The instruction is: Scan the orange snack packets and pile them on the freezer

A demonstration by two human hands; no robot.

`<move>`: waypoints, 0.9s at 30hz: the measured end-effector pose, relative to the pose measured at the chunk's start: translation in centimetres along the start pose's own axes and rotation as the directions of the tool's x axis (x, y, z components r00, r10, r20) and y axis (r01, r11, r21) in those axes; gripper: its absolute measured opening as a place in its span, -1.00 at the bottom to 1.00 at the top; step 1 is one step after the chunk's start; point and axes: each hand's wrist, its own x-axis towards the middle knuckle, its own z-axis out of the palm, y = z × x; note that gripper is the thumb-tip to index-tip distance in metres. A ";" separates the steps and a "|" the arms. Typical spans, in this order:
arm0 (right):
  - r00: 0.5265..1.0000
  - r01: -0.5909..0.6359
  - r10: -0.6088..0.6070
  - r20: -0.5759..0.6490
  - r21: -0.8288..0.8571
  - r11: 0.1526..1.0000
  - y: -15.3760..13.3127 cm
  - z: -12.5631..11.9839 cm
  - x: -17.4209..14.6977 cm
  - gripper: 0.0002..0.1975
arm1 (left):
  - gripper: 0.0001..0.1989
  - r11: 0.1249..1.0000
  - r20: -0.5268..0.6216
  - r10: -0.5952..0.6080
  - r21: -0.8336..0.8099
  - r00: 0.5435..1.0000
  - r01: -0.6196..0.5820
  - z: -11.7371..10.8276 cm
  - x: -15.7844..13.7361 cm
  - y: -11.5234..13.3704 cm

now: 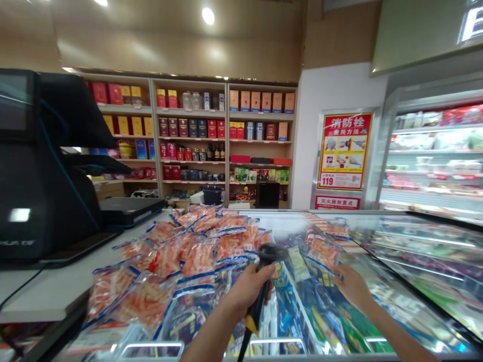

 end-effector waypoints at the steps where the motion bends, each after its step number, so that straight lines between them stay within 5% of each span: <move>1: 1.000 0.008 -0.009 0.021 0.022 1.000 -0.6 -0.2 -0.1 -0.73 | -0.72 1.000 -0.001 0.003 -0.005 1.000 -0.003 -0.3 -0.3 0.1; 4: 0.996 -0.060 0.055 0.076 0.060 0.996 -1.9 -0.9 0.1 -0.71 | -0.72 1.000 -0.017 0.018 -0.006 1.000 -0.018 -1.1 -1.3 0.3; 9: 0.934 -0.325 0.331 0.132 -0.067 0.943 -3.1 -0.8 1.9 -0.48 | -0.71 1.000 -0.047 0.023 -0.014 0.999 -0.024 -2.4 -2.6 0.3; 13: 0.921 -0.331 0.316 0.228 0.028 0.943 -3.9 0.0 2.9 -0.60 | -0.71 1.000 -0.041 0.006 -0.015 0.999 -0.007 -3.0 -3.1 0.1; 20: 0.911 -0.404 0.412 0.030 0.271 0.874 -5.7 0.5 2.6 -0.69 | -0.70 0.999 -0.020 0.046 0.027 0.999 -0.046 -3.0 -3.7 0.4; 27: 0.920 -0.259 0.367 -0.139 0.488 0.833 -7.5 -0.4 2.5 -0.79 | -0.72 0.997 0.035 0.051 0.063 0.998 -0.053 -2.1 -3.8 1.2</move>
